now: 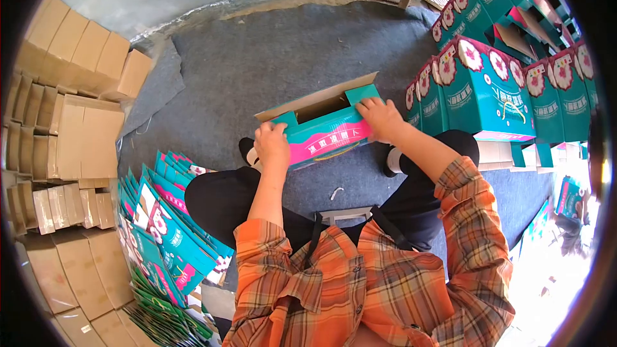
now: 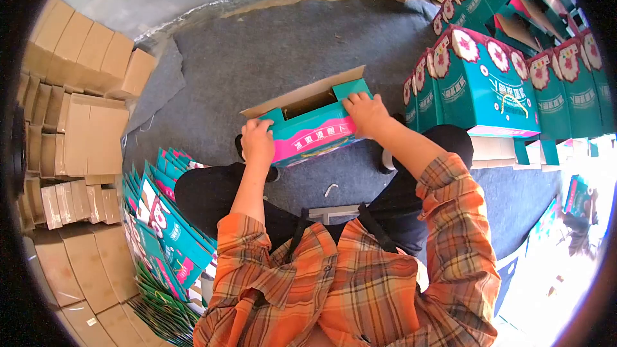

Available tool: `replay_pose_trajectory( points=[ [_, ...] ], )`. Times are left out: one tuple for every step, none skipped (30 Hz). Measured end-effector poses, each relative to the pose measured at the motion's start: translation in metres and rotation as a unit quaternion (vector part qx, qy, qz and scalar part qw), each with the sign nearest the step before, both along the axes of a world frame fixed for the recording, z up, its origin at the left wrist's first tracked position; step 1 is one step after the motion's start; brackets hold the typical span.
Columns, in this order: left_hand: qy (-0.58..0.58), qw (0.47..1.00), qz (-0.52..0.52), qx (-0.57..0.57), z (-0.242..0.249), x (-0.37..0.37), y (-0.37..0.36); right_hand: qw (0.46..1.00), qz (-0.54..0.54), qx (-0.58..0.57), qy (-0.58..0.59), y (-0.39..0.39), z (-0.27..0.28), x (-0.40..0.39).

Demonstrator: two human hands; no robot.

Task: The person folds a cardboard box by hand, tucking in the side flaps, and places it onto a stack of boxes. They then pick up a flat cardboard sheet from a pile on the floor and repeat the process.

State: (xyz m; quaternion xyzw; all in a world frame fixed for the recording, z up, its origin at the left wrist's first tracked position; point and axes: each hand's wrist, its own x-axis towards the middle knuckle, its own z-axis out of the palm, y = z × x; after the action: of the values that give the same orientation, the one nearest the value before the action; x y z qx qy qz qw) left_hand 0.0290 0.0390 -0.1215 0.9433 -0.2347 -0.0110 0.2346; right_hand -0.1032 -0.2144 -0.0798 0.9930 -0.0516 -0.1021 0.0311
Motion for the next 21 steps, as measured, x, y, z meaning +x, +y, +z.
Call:
replay_pose_trajectory(
  points=[
    [-0.017, 0.998, -0.062, -0.007, 0.001, -0.003, -0.001, 1.000, -0.006, -0.010, 0.019, 0.005, -0.002, 0.002],
    [-0.034, 0.992, -0.124, -0.014, 0.004, -0.008, -0.002, 1.000, -0.006, -0.009, 0.019, 0.008, -0.007, 0.002],
    [-0.034, 0.992, -0.123, -0.012, 0.009, -0.016, -0.004, 1.000, -0.003, -0.024, -0.014, 0.010, -0.013, 0.002],
    [-0.047, 0.988, -0.149, 0.014, 0.012, -0.026, -0.005, 0.998, -0.001, -0.039, -0.048, 0.012, -0.020, 0.002],
    [-0.060, 0.982, -0.176, 0.040, 0.013, -0.032, -0.005, 0.998, -0.002, -0.037, -0.047, 0.014, -0.025, 0.001],
    [-0.059, 0.981, -0.178, 0.041, 0.012, -0.034, -0.005, 0.997, -0.001, -0.035, -0.065, 0.014, -0.031, -0.001],
    [-0.070, 0.978, -0.179, 0.077, 0.012, -0.035, -0.006, 0.996, -0.001, -0.034, -0.082, 0.013, -0.035, -0.003],
    [-0.080, 0.974, -0.180, 0.112, 0.010, -0.036, -0.007, 0.996, -0.003, -0.033, -0.081, 0.013, -0.035, -0.003],
    [-0.081, 0.974, -0.182, 0.112, 0.009, -0.036, -0.009, 0.997, -0.003, -0.021, -0.080, 0.012, -0.035, -0.002],
    [-0.075, 0.974, -0.182, 0.116, 0.007, -0.034, -0.010, 0.997, -0.003, -0.008, -0.078, 0.011, -0.035, -0.001],
    [-0.068, 0.973, -0.182, 0.122, 0.007, -0.034, -0.010, 0.997, -0.004, -0.008, -0.077, 0.010, -0.034, -0.001],
    [-0.067, 0.973, -0.182, 0.122, 0.007, -0.033, -0.012, 0.998, -0.002, 0.004, -0.067, 0.009, -0.033, 0.000],
    [-0.056, 0.974, -0.182, 0.126, 0.006, -0.032, -0.012, 0.998, 0.001, 0.017, -0.056, 0.009, -0.032, 0.000],
    [-0.044, 0.974, -0.180, 0.130, 0.006, -0.032, -0.011, 0.998, 0.003, 0.019, -0.056, 0.010, -0.033, 0.000],
    [-0.044, 0.974, -0.177, 0.132, 0.007, -0.031, -0.012, 0.998, 0.007, 0.020, -0.057, 0.009, -0.034, 0.000],
    [-0.035, 0.976, -0.176, 0.123, 0.007, -0.032, -0.012, 0.998, 0.012, 0.022, -0.058, 0.008, -0.033, 0.001],
    [-0.027, 0.977, -0.175, 0.116, 0.007, -0.032, -0.011, 0.998, 0.018, 0.025, -0.060, 0.007, -0.034, 0.001],
    [-0.027, 0.978, -0.168, 0.121, 0.005, -0.032, -0.010, 0.998, 0.019, 0.033, -0.057, 0.006, -0.034, 0.001],
    [-0.028, 0.977, -0.175, 0.116, 0.004, -0.031, -0.010, 0.998, 0.019, 0.040, -0.054, 0.006, -0.035, 0.001],
    [-0.028, 0.976, -0.183, 0.111, 0.001, -0.030, -0.009, 0.997, 0.023, 0.045, -0.053, 0.007, -0.035, 0.001],
    [-0.023, 0.977, -0.185, 0.103, -0.002, -0.029, -0.009, 0.997, 0.026, 0.055, -0.051, 0.006, -0.035, 0.002]
  ],
)
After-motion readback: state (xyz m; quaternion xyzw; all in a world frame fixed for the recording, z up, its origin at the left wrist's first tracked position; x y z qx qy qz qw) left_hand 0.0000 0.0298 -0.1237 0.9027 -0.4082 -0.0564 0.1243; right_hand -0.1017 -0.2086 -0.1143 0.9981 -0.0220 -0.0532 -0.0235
